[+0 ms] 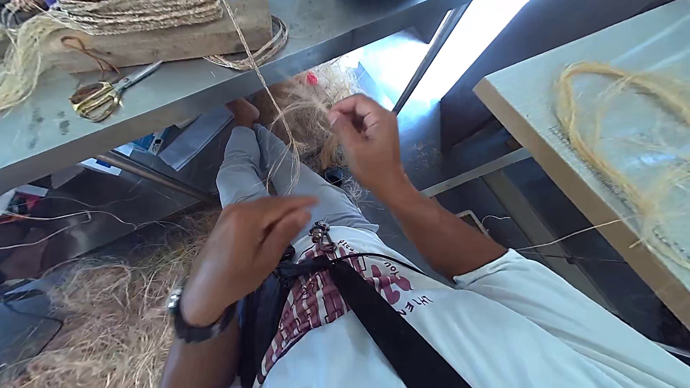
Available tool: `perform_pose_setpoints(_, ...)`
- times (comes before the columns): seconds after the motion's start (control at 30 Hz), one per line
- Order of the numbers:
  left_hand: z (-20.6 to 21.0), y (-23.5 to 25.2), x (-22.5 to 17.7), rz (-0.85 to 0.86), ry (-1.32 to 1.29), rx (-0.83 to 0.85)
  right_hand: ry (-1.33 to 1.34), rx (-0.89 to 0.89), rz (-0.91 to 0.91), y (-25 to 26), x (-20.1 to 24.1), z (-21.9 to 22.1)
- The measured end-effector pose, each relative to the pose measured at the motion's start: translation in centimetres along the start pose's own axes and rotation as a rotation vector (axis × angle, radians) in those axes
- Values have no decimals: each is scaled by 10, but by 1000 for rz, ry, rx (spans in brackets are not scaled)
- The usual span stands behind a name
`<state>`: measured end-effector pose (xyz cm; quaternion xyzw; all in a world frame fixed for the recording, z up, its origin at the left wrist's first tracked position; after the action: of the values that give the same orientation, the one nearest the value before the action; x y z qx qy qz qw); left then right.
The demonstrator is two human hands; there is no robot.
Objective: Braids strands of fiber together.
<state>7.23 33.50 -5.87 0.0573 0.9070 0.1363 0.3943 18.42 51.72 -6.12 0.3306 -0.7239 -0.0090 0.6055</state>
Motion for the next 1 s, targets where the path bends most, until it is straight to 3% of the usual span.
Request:
perform_pose_setpoints(0.1,8,25,21,-145,177,-206,60,102,-63,-23,22,31)
perform_pose_setpoints(0.2,5,30,32,-119,54,-385,99,123,-120,-37,26,46)
perform_pose_setpoints(0.33,6,23,46,-123,-223,-459,132,181,-60,-42,17,54)
perform_pose_setpoints(0.47,7,19,60,-151,-451,-475,308,326,150,-45,-2,67)
perform_pose_setpoints(0.63,15,22,71,-168,-691,-447,811,544,608,-61,-30,94)
perform_pose_setpoints(0.73,19,22,78,-182,-773,-451,961,593,721,-70,-33,100)
perform_pose_setpoints(0.83,18,20,79,-170,-738,-465,941,579,708,-74,-38,100)
perform_pose_setpoints(1.0,15,18,80,-171,-619,-489,750,483,502,-70,-35,89)
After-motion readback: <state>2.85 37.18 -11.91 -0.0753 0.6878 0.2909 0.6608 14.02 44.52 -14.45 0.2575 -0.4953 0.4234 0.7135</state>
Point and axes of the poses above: each hand's wrist, its own y-axis towards the middle knuckle, its own z-axis out of the palm, x = y × z, the point moved 10 cm from there along y, towards the middle knuckle, and after that the axes turned 3 degrees about z, right-handed, at the moved point
